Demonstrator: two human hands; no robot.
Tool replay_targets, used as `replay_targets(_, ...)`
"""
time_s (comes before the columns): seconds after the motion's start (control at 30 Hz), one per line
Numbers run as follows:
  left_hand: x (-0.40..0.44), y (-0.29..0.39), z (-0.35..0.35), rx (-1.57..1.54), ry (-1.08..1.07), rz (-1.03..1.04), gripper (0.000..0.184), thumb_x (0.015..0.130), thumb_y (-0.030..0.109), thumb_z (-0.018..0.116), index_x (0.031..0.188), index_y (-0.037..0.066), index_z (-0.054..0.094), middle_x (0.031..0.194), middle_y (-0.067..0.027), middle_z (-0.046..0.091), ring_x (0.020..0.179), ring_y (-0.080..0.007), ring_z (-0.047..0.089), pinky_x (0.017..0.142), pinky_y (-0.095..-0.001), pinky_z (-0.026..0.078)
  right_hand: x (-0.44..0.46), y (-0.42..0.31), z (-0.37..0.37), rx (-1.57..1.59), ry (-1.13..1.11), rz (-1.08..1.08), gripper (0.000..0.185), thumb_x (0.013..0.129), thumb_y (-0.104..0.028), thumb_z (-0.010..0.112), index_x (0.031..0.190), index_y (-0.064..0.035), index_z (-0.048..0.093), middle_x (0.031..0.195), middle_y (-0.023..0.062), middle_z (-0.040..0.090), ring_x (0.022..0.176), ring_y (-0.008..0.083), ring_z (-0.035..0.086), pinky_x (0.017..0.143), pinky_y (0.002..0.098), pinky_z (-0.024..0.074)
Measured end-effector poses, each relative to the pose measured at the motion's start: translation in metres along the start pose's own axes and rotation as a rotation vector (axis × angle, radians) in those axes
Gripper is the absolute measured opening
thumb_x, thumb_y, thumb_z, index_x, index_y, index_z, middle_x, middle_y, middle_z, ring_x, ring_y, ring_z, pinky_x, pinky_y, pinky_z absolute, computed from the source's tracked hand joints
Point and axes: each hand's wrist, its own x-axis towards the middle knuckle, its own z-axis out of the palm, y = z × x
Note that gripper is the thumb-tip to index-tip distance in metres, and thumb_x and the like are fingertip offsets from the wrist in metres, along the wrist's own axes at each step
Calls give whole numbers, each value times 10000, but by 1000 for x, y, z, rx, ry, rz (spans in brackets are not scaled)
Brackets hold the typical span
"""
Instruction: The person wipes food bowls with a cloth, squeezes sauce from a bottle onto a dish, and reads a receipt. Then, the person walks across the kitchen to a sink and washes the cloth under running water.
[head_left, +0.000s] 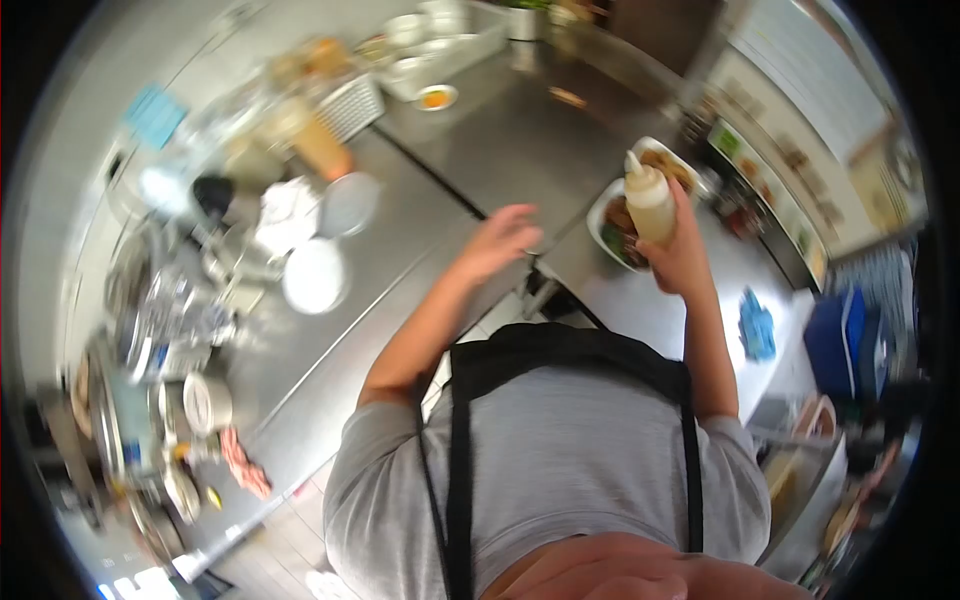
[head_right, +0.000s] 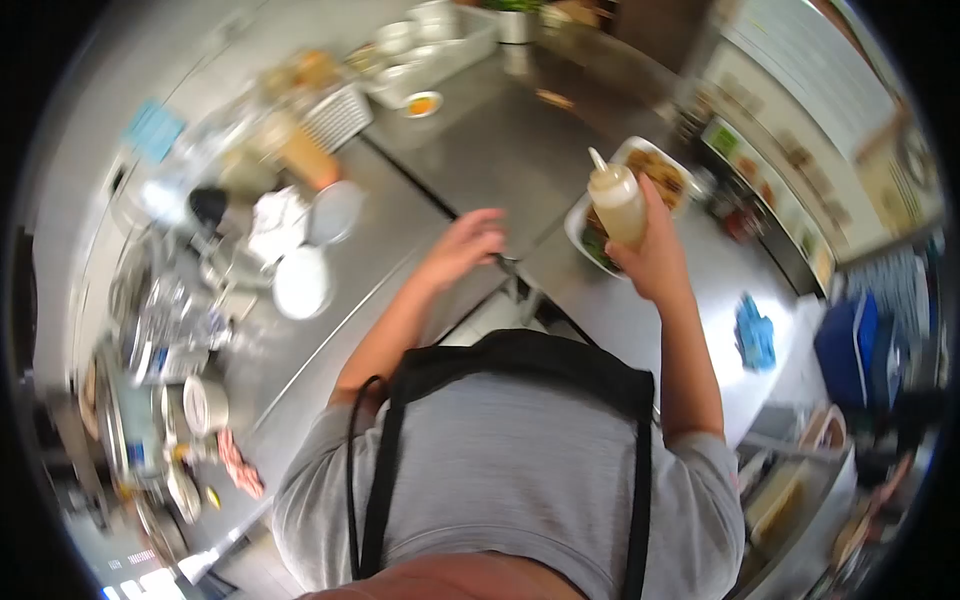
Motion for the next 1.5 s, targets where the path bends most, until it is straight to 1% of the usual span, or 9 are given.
replay_targets(0.23, 10, 63, -28, -13, 133, 513, 536, 637, 172, 676, 1084, 40, 410, 1005, -64, 494, 923, -136, 478, 814, -280, 384, 34, -90, 111, 593, -210, -173, 886, 600, -185, 669, 1273, -15, 118, 1210, 215, 323, 1109, 327, 358, 904, 351, 305)
replay_targets(0.47, -30, 84, -180, -222, 788, 407, 419, 639, 102, 661, 1002, 49, 459, 862, -63, 542, 772, -154, 535, 668, -287, 451, 54, -49, 172, 10, -253, -179, 852, 641, -325, 622, 1286, -75, 124, 1254, 238, 240, 1132, 378, 291, 915, 444, 255)
replay_targets(0.63, -40, 95, -293, -129, 1192, 779, 458, 617, 39, 658, 1014, 26, 429, 897, -72, 532, 786, -150, 519, 708, -267, 420, 18, 32, 206, -276, -162, 58, 705, 681, -302, 588, 1254, -97, 232, 1248, 197, 265, 1134, 358, 285, 925, 436, 240)
replay_targets(0.97, 27, 32, -419, 585, 1910, 413, 676, 558, 222, 723, 1077, -59, 393, 1052, -203, 451, 977, -328, 437, 873, -378, 330, 16, 25, 205, -336, -132, 60, 526, 683, -255, 577, 1143, -78, 393, 1180, 145, 362, 1089, 310, 342, 917, 401, 255)
replay_targets(1.1, 28, 19, -422, 662, 1754, 30, 847, 648, 334, 626, 1185, -138, 172, 1223, -283, 251, 1158, -376, 233, 981, -402, 173, 17, 24, 208, -323, -123, 44, 498, 673, -237, 585, 1115, -77, 423, 1160, 130, 386, 1084, 291, 359, 910, 403, 262)
replay_targets(1.23, 18, 21, -327, 589, 1154, 397, 790, 679, 365, 591, 1235, -35, 198, 1255, -280, 201, 1171, -404, 180, 964, -436, 172, 20, 25, 210, -349, -121, 46, 497, 674, -240, 585, 1117, -80, 426, 1169, 127, 382, 1093, 282, 355, 909, 406, 257)
replay_targets(1.3, 12, -7, -266, 856, 1027, -28, 865, 684, 455, 550, 1283, 23, 100, 1302, -275, 74, 1209, -414, 54, 937, -554, 75, 20, 26, 211, -329, -129, 36, 498, 680, -249, 580, 1120, -76, 424, 1178, 128, 375, 1103, 281, 346, 911, 408, 250)
replay_targets(1.37, 2, -26, -224, 941, 802, -438, 892, 677, 500, 537, 1291, 40, 82, 1313, -260, 57, 1215, -406, 37, 933, -563, 62, 19, 33, 213, -356, -154, 10, 499, 695, -271, 569, 1126, -68, 421, 1188, 131, 364, 1120, 279, 326, 914, 415, 238)
replay_targets(1.5, -2, -80, -187, 1190, 795, -225, 539, 705, 328, 536, 1131, 38, 379, 1203, -212, 301, 1175, -352, 208, 927, -507, 176, 19, 42, 212, -370, -162, -35, 498, 704, -292, 562, 1127, -71, 421, 1185, 145, 362, 1117, 296, 322, 908, 421, 245)
